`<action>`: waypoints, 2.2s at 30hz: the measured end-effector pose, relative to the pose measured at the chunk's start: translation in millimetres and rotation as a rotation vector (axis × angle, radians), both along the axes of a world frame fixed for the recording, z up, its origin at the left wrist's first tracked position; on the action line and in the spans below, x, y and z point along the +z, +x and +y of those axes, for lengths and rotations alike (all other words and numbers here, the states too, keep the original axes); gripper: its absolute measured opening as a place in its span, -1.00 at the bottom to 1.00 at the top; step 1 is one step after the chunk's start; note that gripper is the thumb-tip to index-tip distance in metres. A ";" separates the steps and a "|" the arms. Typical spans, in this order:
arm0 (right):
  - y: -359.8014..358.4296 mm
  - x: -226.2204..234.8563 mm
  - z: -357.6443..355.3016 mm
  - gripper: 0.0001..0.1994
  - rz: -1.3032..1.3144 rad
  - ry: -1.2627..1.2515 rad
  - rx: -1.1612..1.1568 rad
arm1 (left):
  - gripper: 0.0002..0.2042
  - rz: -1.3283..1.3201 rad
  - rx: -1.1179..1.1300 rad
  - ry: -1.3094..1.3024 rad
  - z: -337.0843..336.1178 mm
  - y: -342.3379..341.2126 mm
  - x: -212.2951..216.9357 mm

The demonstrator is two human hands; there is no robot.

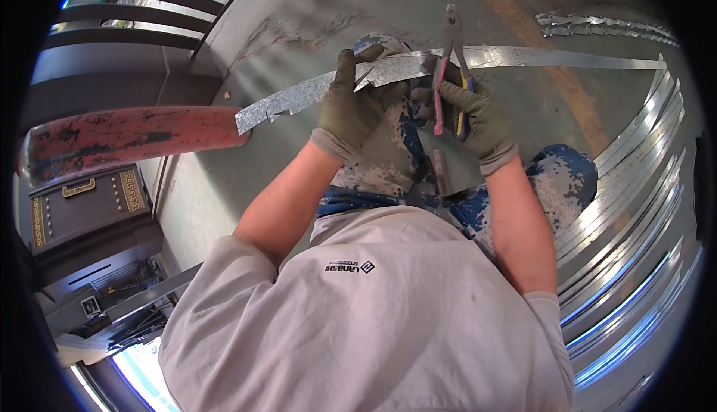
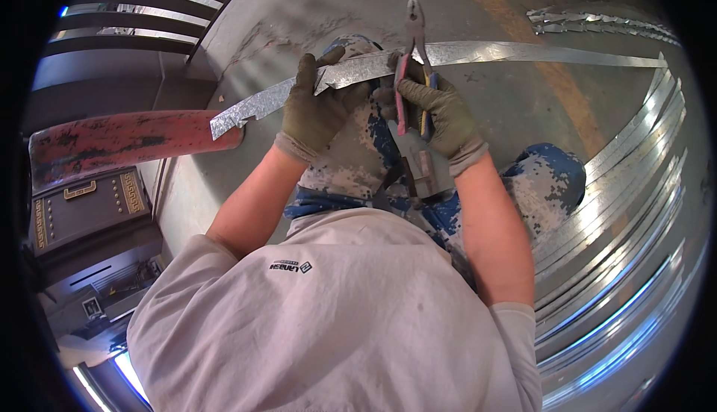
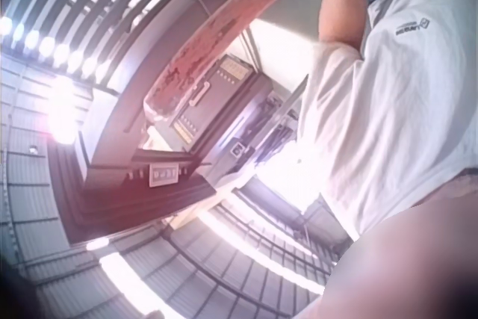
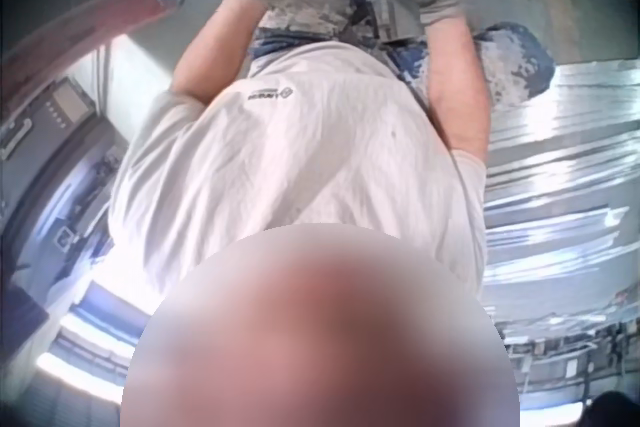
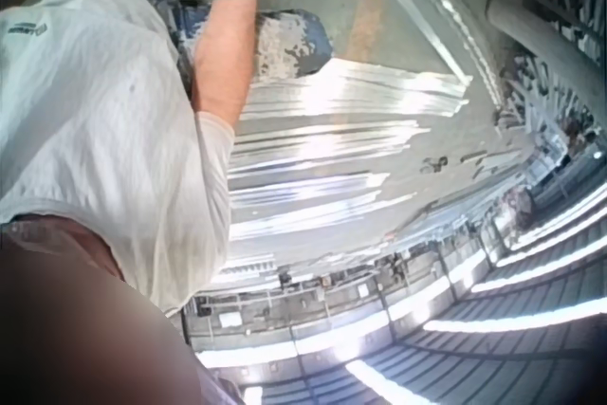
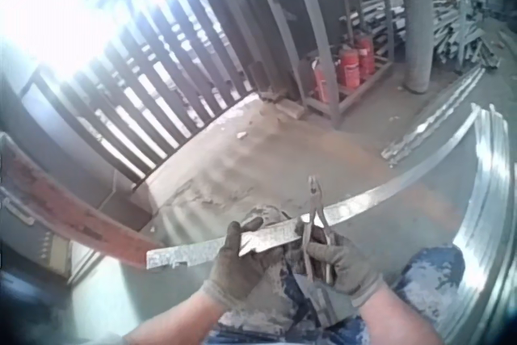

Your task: The person kneels on the floor and uses tin snips to cut a long metal strip into smaller segments. They repeatedly position the snips, cut, and set the pieces aside on the floor.

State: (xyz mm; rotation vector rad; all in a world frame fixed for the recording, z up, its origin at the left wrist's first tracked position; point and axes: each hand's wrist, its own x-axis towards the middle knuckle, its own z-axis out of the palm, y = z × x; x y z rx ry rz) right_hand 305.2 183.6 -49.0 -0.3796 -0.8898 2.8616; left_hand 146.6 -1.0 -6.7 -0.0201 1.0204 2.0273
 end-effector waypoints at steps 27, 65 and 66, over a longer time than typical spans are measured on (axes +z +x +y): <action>36.1 -9.2 -47.6 -0.53 -0.508 0.590 0.167 | -0.58 0.031 -0.049 0.115 -7.2 -44.2 -35.8; 25.5 -31.2 -52.2 -0.58 -0.565 0.770 0.144 | -0.60 0.035 -0.054 0.105 -6.7 -42.9 -35.4; 26.6 -36.9 -54.7 -0.58 -0.528 0.797 0.092 | -0.61 0.026 -0.056 0.112 -7.1 -43.3 -35.6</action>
